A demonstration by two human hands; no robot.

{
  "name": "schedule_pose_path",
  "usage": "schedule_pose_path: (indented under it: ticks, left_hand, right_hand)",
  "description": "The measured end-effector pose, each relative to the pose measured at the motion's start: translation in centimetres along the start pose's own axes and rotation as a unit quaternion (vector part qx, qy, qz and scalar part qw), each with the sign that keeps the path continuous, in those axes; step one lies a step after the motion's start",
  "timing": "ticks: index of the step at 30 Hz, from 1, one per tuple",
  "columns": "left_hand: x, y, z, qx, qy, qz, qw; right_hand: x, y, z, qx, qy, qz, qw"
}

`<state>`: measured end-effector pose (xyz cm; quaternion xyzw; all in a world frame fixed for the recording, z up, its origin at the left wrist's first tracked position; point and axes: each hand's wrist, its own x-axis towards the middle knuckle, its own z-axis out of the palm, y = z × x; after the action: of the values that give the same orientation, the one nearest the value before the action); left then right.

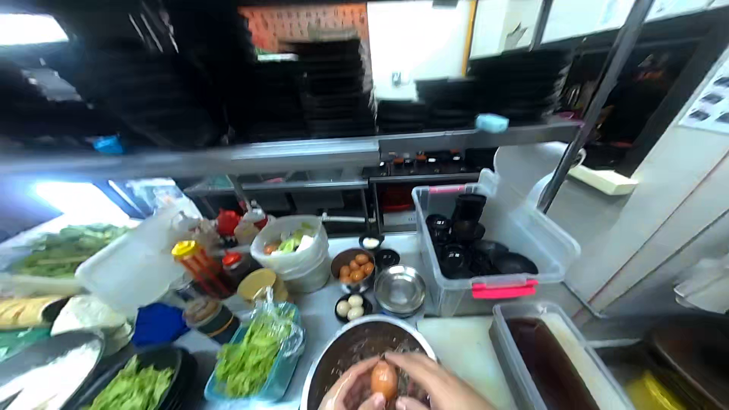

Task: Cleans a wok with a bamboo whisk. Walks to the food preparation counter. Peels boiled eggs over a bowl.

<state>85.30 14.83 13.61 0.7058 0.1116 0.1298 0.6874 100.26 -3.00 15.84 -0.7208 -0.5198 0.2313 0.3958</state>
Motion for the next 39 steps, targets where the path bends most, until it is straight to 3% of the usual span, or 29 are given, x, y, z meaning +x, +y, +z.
schedule_pose_path:
  ticks: [4, 9, 12, 15, 20, 24, 27, 30, 34, 37, 39]
  left_hand:
    - [-1.1, -0.2, 0.2, 0.003, 0.028, -0.029, 0.999]
    - [-1.5, -1.9, -0.2, 0.092, 0.050, 0.027, 0.994]
    - [-1.4, -1.8, -1.6, 0.186, 0.032, 0.063, 0.980]
    - [-0.9, -1.6, -2.4, 0.252, 0.014, 0.046, 0.967]
    - [0.7, -1.4, -0.6, 0.297, -0.019, -0.022, 0.954]
    - [1.6, -1.5, -1.1, 0.166, -0.059, -0.075, 0.981]
    - [2.3, -0.9, -1.9, 0.177, -0.110, -0.105, 0.972]
    - [4.5, -0.1, -1.6, 0.300, -0.179, -0.166, 0.922]
    - [8.3, -0.9, 0.4, 0.468, -0.271, -0.229, 0.809]
    - [9.2, -1.8, 2.4, 0.567, -0.308, -0.255, 0.720]
    - [9.0, -1.9, 3.4, 0.587, -0.330, -0.258, 0.693]
  right_hand:
    - [1.6, 0.1, 1.3, 0.093, -0.044, 0.047, 0.994]
    - [2.4, 0.1, 2.0, 0.186, -0.051, 0.080, 0.978]
    - [3.1, 0.4, 2.1, 0.197, -0.050, 0.095, 0.975]
    - [3.8, 0.3, 2.4, 0.188, -0.068, 0.133, 0.971]
    - [5.1, -0.2, 3.6, 0.131, -0.063, 0.231, 0.962]
    - [4.7, 1.0, 3.0, 0.020, 0.018, 0.185, 0.982]
    - [3.6, 1.3, 2.4, -0.140, 0.070, 0.112, 0.981]
    - [2.7, 2.7, 2.7, -0.203, 0.099, 0.043, 0.973]
    - [2.1, 4.2, 3.9, -0.239, 0.115, -0.039, 0.963]
    - [2.2, 4.7, 4.0, -0.227, 0.138, -0.054, 0.962]
    - [2.0, 4.8, 3.9, -0.214, 0.138, -0.057, 0.965]
